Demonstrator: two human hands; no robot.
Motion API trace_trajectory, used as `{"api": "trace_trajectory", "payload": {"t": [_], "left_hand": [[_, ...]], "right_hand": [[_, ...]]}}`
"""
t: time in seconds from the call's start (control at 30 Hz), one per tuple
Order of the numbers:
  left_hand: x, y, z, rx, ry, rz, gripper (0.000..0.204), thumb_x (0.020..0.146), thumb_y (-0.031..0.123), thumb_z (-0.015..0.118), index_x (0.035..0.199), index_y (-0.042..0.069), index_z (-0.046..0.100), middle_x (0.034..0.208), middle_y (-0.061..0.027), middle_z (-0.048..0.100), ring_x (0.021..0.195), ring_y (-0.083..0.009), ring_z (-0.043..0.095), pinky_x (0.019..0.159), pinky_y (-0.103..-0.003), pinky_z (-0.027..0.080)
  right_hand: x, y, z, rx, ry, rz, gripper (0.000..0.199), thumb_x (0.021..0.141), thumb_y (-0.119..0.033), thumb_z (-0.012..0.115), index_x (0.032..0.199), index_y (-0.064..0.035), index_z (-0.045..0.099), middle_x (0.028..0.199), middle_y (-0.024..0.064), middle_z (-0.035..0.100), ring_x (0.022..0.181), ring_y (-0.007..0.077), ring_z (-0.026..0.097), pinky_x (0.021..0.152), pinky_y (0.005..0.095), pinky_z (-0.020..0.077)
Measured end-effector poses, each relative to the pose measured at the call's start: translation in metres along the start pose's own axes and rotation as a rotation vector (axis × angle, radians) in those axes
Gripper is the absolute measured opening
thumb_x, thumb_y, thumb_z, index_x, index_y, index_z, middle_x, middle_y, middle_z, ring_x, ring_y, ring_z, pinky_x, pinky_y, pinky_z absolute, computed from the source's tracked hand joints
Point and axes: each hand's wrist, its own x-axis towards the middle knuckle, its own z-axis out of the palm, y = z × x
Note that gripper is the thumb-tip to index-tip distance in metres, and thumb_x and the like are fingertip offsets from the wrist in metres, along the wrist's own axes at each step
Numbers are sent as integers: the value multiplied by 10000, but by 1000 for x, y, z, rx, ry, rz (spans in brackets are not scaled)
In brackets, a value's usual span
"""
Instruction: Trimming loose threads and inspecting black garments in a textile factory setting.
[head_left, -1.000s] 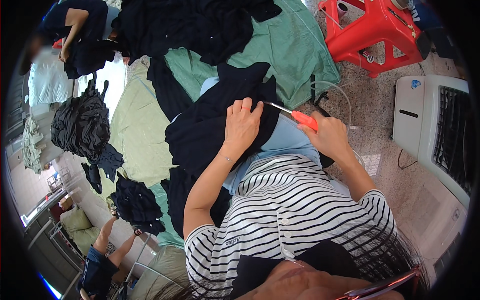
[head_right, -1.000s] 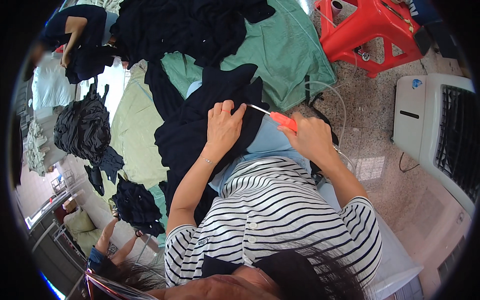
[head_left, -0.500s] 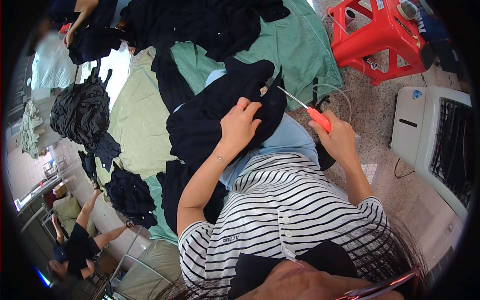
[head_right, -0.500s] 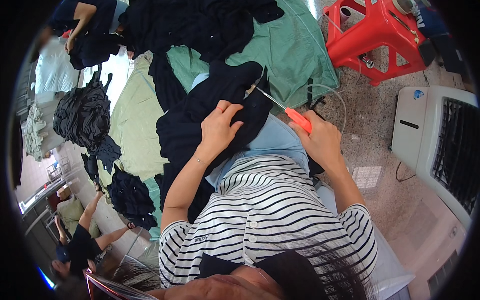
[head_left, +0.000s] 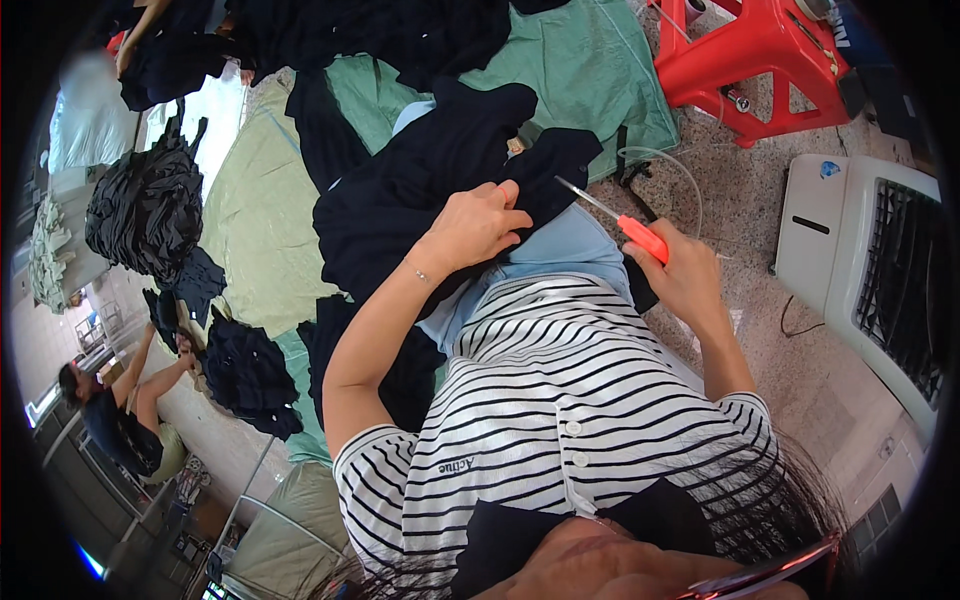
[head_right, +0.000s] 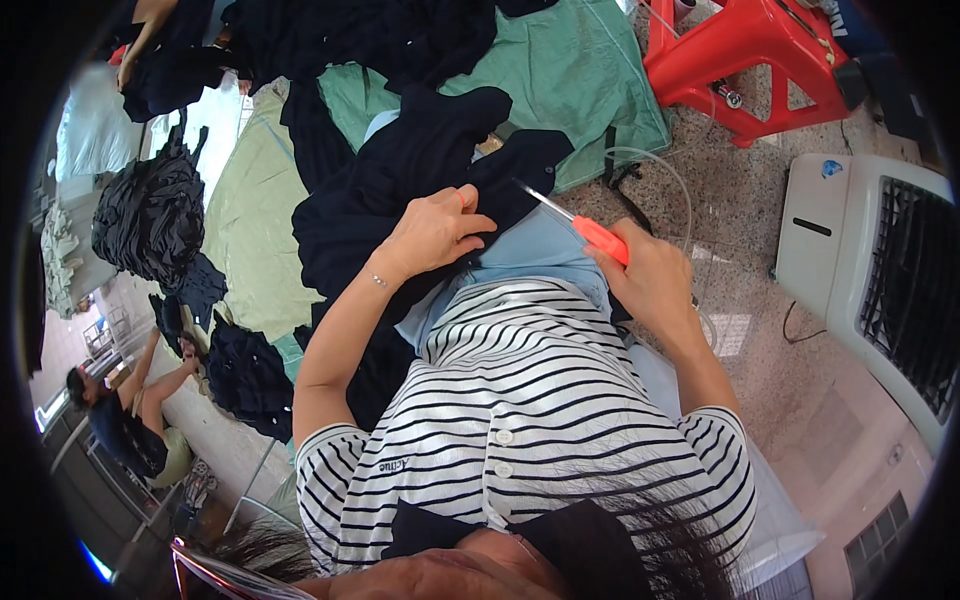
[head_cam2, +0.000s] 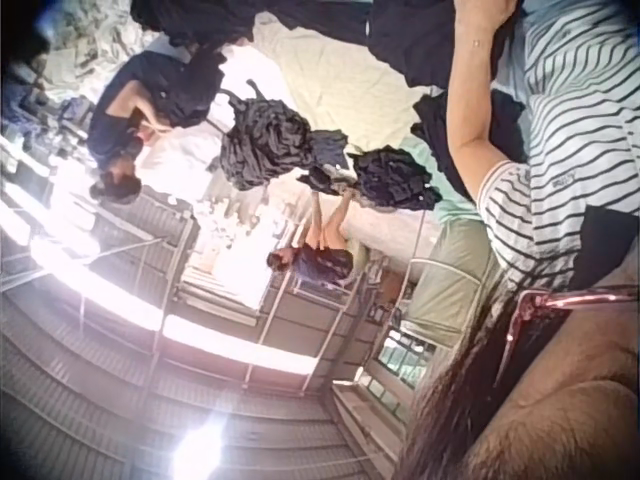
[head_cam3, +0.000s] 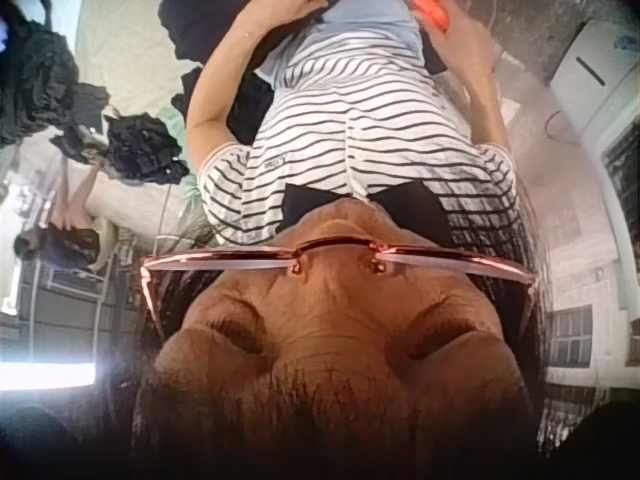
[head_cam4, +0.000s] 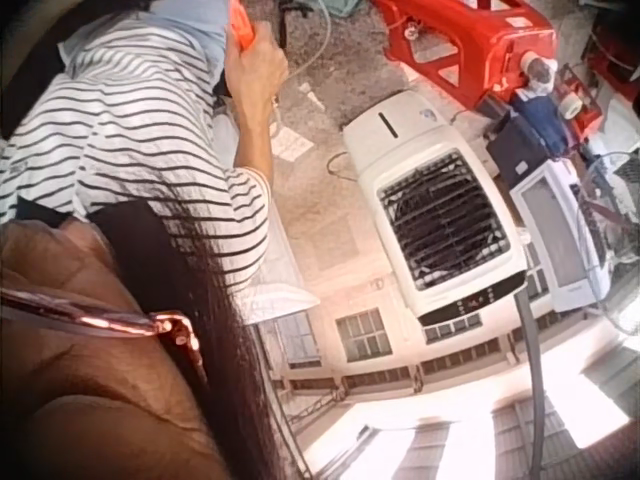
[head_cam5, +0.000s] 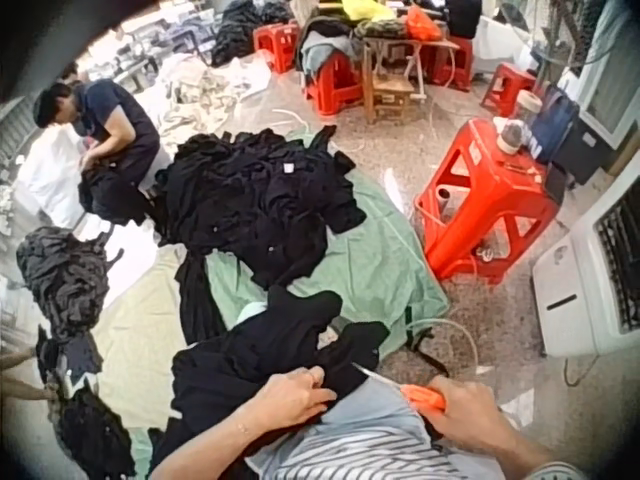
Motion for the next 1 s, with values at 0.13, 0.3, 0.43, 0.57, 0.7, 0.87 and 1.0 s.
{"api": "trace_trajectory", "payload": {"t": [0.13,0.3,0.43,0.57,0.7,0.87,1.0], "left_hand": [[-3,2,16,279,-37,101,95,743,132,681,836,120,667,874,-45,540,799,-217,613,600,-353,532],[-4,-9,21,78,84,1,110,736,82,633,846,76,641,811,-71,580,736,-267,643,616,-395,541],[-7,-10,19,-18,91,-47,106,740,61,633,847,54,636,838,-80,607,774,-285,647,651,-408,545],[-8,-10,20,-41,106,-46,118,757,43,629,874,51,647,812,-73,606,781,-275,644,675,-387,545],[-8,-10,23,-37,113,-59,116,757,33,628,872,49,643,815,-78,601,786,-281,641,679,-394,544],[-4,-6,24,-13,122,-95,85,781,51,628,864,50,612,799,-99,566,799,-294,643,642,-417,538],[28,12,16,-70,140,-59,174,792,83,692,956,92,634,918,-72,559,799,-286,634,657,-413,529]], "right_hand": [[-9,1,3,8,-47,-5,362,882,-425,670,891,-71,593,727,166,654,690,409,639,598,492,469],[-15,-5,1,11,-120,-100,351,881,-415,670,894,-70,606,710,160,657,660,392,642,591,486,472],[-18,-13,4,-15,-181,-119,354,882,-407,668,908,-57,623,691,165,658,636,378,645,582,477,479],[-16,-16,13,25,-157,-117,345,868,-411,683,882,-73,616,639,169,625,618,393,623,570,496,456],[-12,-14,16,-7,-158,-109,354,868,-414,682,879,-66,615,636,172,625,621,393,626,566,495,459],[-13,-8,8,-30,-141,-96,373,877,-421,667,871,-51,618,643,173,636,612,387,636,570,488,476],[-11,8,-15,-94,-82,50,367,861,-443,681,890,-83,620,688,163,655,681,402,643,614,503,471]]}}
